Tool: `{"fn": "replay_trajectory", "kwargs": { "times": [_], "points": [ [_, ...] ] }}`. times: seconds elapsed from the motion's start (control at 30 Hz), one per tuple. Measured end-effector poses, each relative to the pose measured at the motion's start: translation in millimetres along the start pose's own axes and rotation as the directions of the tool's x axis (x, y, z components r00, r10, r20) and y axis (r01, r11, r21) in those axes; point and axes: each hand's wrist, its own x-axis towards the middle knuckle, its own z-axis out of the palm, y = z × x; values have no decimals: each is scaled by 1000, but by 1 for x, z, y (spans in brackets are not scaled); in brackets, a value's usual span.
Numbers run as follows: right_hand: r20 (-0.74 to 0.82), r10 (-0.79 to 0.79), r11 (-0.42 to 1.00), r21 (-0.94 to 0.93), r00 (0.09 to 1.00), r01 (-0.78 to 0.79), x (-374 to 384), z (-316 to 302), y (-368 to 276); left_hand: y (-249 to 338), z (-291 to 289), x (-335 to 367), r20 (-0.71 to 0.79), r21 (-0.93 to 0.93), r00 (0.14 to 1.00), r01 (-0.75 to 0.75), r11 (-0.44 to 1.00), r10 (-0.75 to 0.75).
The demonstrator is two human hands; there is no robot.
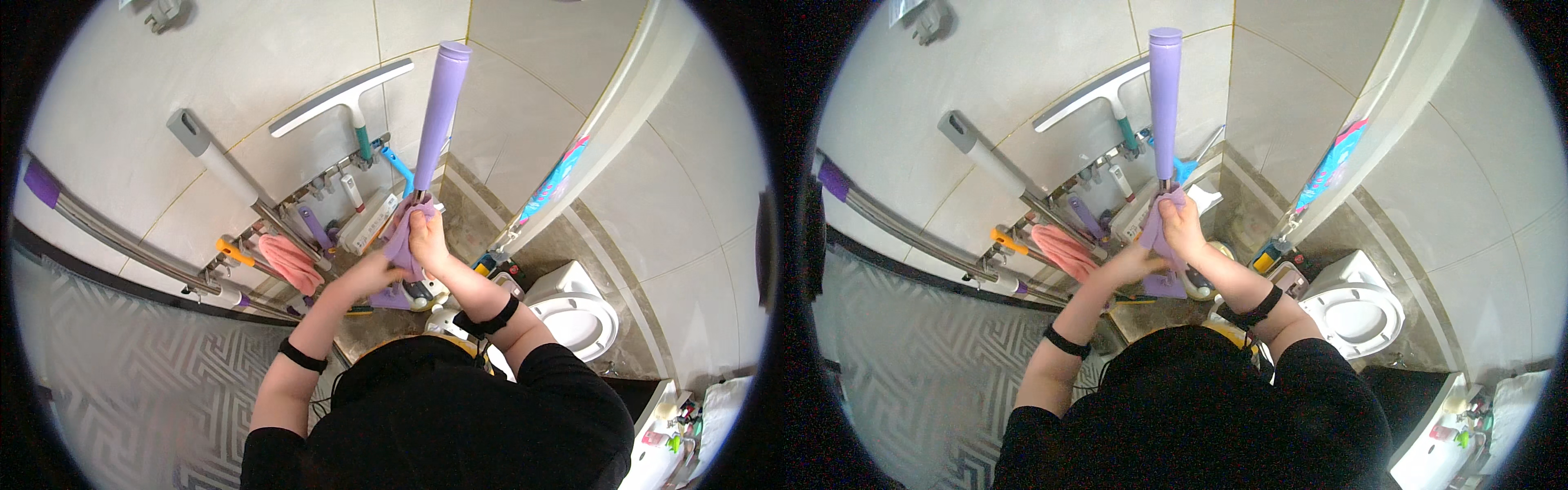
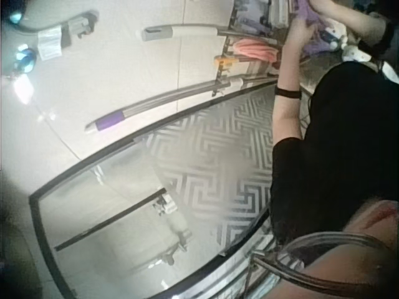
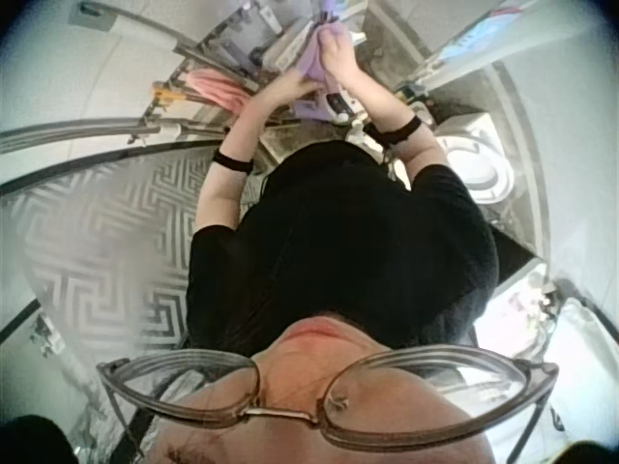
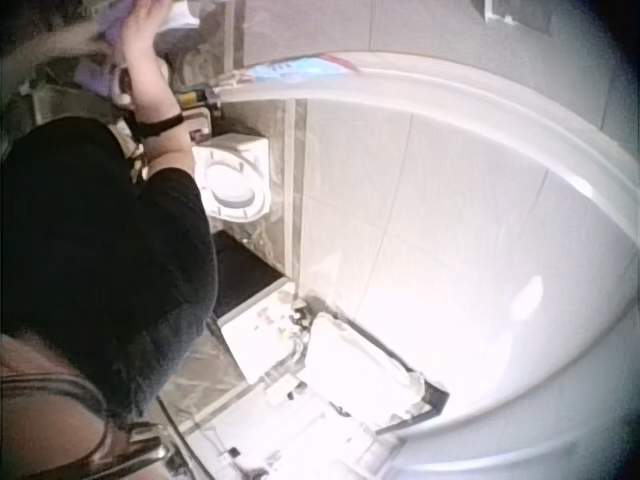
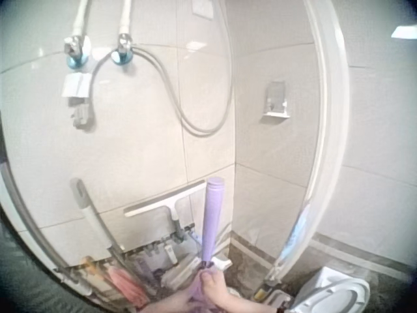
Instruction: The person wipes a wall rack and cleaning tools with a cloth, then fills a baby bathtub in a shower stall with water and detergent, and scrubs the tub's interior and rim by hand with the cloth.
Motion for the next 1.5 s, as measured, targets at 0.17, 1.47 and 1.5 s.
{"fn": "replay_trajectory", "kwargs": {
  "times": [0.17,1.47,1.5],
  "points": [
    [-54,-39,993,109,998,45,11,11,-38,-38,31,8,-95,269,995,31,963,-5],
    [-269,-98,978,154,958,143,47,-13,-106,42,35,21,-338,-81,931,-172,982,135],
    [-257,-135,975,137,957,174,43,-9,-100,56,27,20,-323,-63,943,-102,993,77]
  ]
}}
